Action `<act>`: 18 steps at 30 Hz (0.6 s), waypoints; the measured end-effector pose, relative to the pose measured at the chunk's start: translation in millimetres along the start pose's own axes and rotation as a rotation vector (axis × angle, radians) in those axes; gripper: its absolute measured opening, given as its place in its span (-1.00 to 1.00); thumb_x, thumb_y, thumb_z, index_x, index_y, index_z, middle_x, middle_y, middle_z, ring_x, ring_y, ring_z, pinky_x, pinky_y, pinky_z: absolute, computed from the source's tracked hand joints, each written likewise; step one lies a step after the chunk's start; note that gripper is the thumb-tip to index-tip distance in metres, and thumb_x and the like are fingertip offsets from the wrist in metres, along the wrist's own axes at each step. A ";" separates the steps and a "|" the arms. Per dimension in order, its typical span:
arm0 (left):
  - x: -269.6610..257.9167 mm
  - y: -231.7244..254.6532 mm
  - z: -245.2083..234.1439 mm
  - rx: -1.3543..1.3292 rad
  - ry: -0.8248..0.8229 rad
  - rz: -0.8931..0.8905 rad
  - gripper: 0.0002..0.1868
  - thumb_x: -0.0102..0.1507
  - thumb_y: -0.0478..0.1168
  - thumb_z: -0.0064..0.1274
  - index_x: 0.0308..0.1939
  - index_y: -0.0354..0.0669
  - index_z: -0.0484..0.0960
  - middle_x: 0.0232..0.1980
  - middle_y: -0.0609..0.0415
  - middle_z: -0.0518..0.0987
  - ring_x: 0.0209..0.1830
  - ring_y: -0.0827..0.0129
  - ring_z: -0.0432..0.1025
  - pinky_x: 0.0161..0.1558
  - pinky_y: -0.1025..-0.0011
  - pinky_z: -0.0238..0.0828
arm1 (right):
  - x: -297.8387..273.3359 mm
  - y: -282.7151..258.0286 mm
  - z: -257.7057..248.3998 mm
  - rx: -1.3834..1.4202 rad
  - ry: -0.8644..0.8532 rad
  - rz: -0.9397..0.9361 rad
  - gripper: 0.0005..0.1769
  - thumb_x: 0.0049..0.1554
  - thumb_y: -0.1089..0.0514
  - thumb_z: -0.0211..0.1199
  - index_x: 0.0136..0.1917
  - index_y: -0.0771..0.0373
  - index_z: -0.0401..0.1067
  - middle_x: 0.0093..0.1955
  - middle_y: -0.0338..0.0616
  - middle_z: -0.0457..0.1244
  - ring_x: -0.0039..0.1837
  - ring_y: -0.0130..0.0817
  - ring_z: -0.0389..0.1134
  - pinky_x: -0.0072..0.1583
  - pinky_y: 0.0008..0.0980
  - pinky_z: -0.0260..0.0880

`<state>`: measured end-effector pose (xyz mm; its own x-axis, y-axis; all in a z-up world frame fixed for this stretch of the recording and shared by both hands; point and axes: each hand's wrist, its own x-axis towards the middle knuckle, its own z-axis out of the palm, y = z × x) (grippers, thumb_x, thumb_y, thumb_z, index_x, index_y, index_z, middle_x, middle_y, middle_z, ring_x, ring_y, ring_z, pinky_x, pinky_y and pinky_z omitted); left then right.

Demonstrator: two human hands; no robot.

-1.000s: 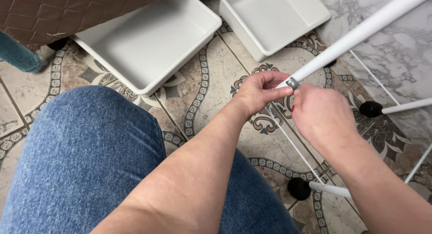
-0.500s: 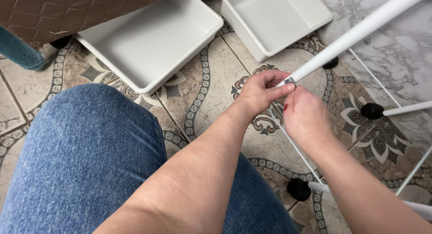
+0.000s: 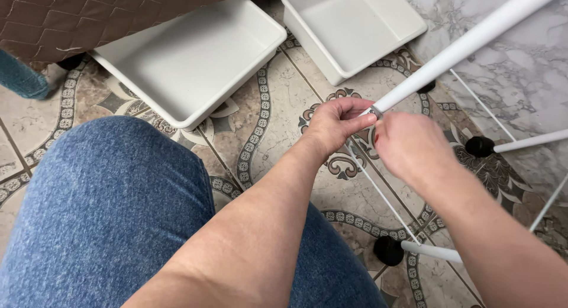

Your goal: The person assembles a white rolling utility cart by tightening bolts on the frame with a small wrench, then places two white plastic bins and a white top shelf onto the frame. The cart is positioned next to a mattress on a tiled floor.

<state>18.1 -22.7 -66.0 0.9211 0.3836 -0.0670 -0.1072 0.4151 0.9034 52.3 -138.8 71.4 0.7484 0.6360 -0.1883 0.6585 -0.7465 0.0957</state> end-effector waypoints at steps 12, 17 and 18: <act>-3.3 3.4 -6.0 0.036 -0.036 0.023 -0.55 0.17 -0.24 0.29 0.15 -0.16 0.67 0.02 0.04 0.72 0.04 0.39 0.59 0.15 0.42 0.57 | -6.1 -7.9 86.9 0.943 0.076 0.131 -0.67 0.34 0.04 0.00 -0.10 0.37 0.29 -0.17 0.24 0.30 -0.17 0.32 0.33 -0.16 0.13 0.39; -10.6 6.3 -9.4 0.032 -0.100 0.028 -0.47 0.13 -0.20 0.36 0.17 -0.14 0.64 0.07 0.06 0.71 0.10 0.42 0.56 0.21 0.43 0.49 | -35.9 10.2 63.5 0.304 0.309 -0.047 -0.68 0.35 0.04 0.00 -0.08 0.30 0.40 -0.34 0.25 0.33 -0.19 0.28 0.39 -0.09 0.18 0.36; -9.8 8.2 -10.7 0.031 -0.105 0.031 -0.48 0.13 -0.20 0.36 0.17 -0.15 0.65 0.06 0.05 0.71 0.09 0.41 0.57 0.21 0.43 0.50 | -37.8 12.4 53.0 0.207 0.288 -0.024 -0.68 0.35 0.02 0.00 -0.07 0.30 0.39 -0.37 0.26 0.32 -0.21 0.30 0.39 -0.09 0.21 0.36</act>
<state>4.2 -14.2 -62.4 0.9519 0.3063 0.0043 -0.1259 0.3782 0.9171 27.9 -182.4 27.9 0.7439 0.6610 0.0981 0.6682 -0.7356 -0.1108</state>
